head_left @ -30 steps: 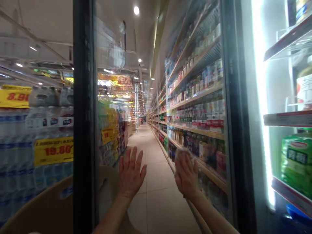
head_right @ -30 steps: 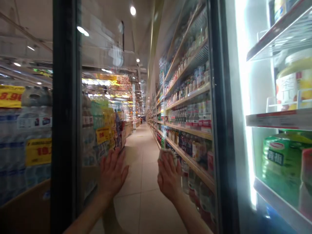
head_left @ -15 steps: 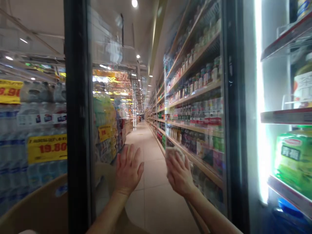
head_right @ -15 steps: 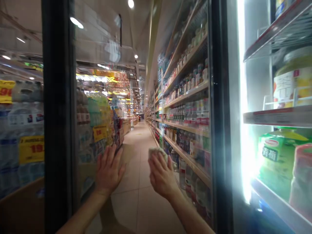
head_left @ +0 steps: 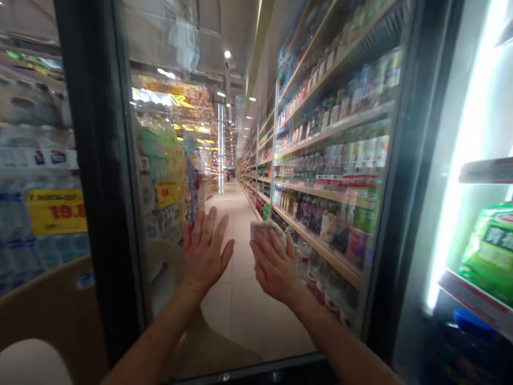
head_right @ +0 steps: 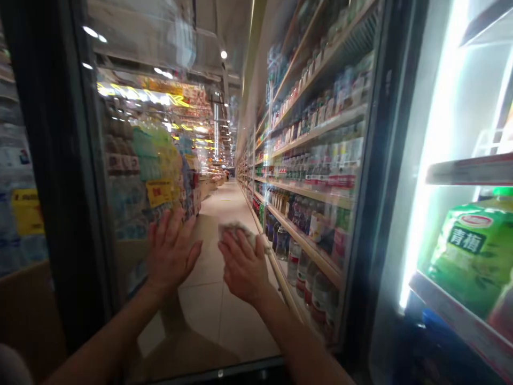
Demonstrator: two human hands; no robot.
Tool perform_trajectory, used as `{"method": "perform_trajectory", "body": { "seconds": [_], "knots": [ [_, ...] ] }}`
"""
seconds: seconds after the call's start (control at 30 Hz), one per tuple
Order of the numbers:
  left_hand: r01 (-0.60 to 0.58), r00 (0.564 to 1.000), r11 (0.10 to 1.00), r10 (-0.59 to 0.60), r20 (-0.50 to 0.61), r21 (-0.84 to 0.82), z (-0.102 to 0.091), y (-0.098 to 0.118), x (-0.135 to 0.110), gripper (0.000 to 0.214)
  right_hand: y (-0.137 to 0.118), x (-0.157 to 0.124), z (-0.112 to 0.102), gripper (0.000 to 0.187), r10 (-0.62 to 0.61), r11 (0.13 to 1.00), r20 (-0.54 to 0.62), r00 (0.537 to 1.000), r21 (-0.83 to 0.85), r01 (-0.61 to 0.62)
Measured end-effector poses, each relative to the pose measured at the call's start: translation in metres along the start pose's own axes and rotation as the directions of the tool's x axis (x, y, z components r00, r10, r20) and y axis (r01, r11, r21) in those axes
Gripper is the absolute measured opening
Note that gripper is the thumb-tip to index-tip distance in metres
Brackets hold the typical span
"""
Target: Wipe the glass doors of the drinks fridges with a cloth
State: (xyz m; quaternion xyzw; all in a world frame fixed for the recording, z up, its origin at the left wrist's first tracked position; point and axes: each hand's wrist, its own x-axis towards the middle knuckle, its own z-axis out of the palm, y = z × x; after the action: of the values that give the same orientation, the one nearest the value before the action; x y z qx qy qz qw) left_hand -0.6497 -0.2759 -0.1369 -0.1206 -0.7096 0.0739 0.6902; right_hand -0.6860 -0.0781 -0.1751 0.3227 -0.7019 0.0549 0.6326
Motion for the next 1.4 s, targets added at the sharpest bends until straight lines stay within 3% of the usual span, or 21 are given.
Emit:
{"method": "perform_trajectory", "body": {
  "seconds": [0.03,0.1,0.2,0.27,0.3,0.33,0.4,0.47,0.5,0.53,0.6,0.67,0.73,0.83,0.93,1.0,1.07,1.17,1.33,1.4],
  "knots": [
    [0.004,1.000,1.000,-0.004,0.004,-0.005,0.001,0.000,-0.001,0.064,-0.001,0.001,0.000,0.060,-0.046,0.999,0.008,0.999,0.009,0.045],
    [0.013,1.000,1.000,-0.013,0.010,-0.028,0.002,-0.001,-0.001,0.063,0.021,-0.001,-0.005,0.059,-0.001,0.999,-0.036,0.999,-0.045,-0.001],
    [0.026,0.999,0.997,-0.025,0.021,-0.066,0.006,-0.001,-0.002,0.061,0.070,-0.002,-0.014,0.061,0.264,0.945,-0.176,0.948,-0.152,-0.291],
    [0.030,0.999,0.997,-0.028,0.035,-0.070,0.009,-0.002,-0.002,0.059,0.076,0.004,-0.012,0.062,0.394,0.888,-0.229,0.890,-0.157,-0.433],
    [0.031,0.999,0.997,-0.028,0.041,-0.066,0.010,-0.003,-0.002,0.059,0.066,0.008,-0.009,0.062,0.400,0.888,-0.213,0.891,-0.150,-0.434],
    [0.029,0.999,0.998,-0.027,0.045,-0.062,0.011,-0.004,-0.002,0.058,0.050,0.013,-0.004,0.062,0.352,0.915,-0.172,0.920,-0.142,-0.377],
    [0.025,0.998,0.998,-0.022,0.053,-0.061,0.013,-0.007,-0.003,0.056,0.009,0.022,0.008,0.059,0.141,0.984,-0.043,0.989,-0.105,-0.145],
    [0.029,0.997,0.997,-0.024,0.073,-0.068,0.014,-0.009,-0.003,0.055,-0.019,0.027,0.016,0.053,-0.056,0.997,0.039,0.998,-0.060,0.058],
    [0.033,0.996,0.997,-0.027,0.082,-0.073,0.015,-0.010,-0.004,0.054,-0.022,0.028,0.016,0.050,-0.090,0.994,0.048,0.995,-0.058,0.093],
    [0.036,0.996,0.996,-0.029,0.087,-0.080,0.014,-0.010,-0.004,0.053,-0.017,0.028,0.015,0.049,-0.076,0.994,0.032,0.997,-0.078,0.078],
    [0.055,0.994,0.993,-0.044,0.099,-0.106,0.014,-0.010,-0.004,0.052,0.007,0.028,0.009,0.050,0.060,0.987,-0.038,0.998,-0.150,-0.065],
    [0.069,0.992,0.987,-0.052,0.118,-0.143,0.014,-0.010,-0.004,0.049,0.029,0.030,0.003,0.053,0.239,0.943,-0.133,0.962,-0.202,-0.263],
    [0.055,0.992,0.985,-0.035,0.117,-0.167,0.015,-0.012,-0.004,0.048,0.028,0.034,0.004,0.056,0.318,0.913,-0.158,0.935,-0.214,-0.347],
    [-0.012,0.999,0.984,0.019,0.042,-0.176,0.020,-0.018,-0.005,0.050,-0.012,0.039,0.018,0.053,0.126,0.977,-0.043,0.991,-0.168,-0.131],
    [-0.003,0.999,0.969,0.016,0.051,-0.246,0.025,-0.026,-0.005,0.052,-0.036,0.037,0.030,0.047,-0.036,0.992,-0.006,0.999,-0.123,0.035],
    [0.040,0.992,0.953,-0.002,0.125,-0.300,0.025,-0.029,-0.003,0.051,-0.026,0.034,0.029,0.047,0.006,0.988,-0.046,0.999,-0.153,-0.013],
    [0.072,0.984,0.943,-0.013,0.179,-0.326,0.023,-0.031,-0.001,0.050,-0.007,0.033,0.023,0.051,0.118,0.974,-0.102,0.988,-0.184,-0.135],
    [0.100,0.980,0.940,-0.036,0.198,-0.327,0.023,-0.031,0.000,0.051,0.002,0.035,0.020,0.055,0.250,0.945,-0.127,0.960,-0.186,-0.270],
    [0.041,0.989,0.979,-0.011,0.148,-0.199,0.031,-0.034,-0.005,0.053,-0.019,0.036,0.029,0.047,-0.008,0.985,0.036,0.999,-0.173,0.014],
    [-0.013,0.994,0.989,0.029,0.107,-0.149,0.035,-0.037,-0.008,0.053,-0.014,0.036,0.029,0.047,0.002,0.982,0.022,1.000,-0.189,0.003]
  ]
}}
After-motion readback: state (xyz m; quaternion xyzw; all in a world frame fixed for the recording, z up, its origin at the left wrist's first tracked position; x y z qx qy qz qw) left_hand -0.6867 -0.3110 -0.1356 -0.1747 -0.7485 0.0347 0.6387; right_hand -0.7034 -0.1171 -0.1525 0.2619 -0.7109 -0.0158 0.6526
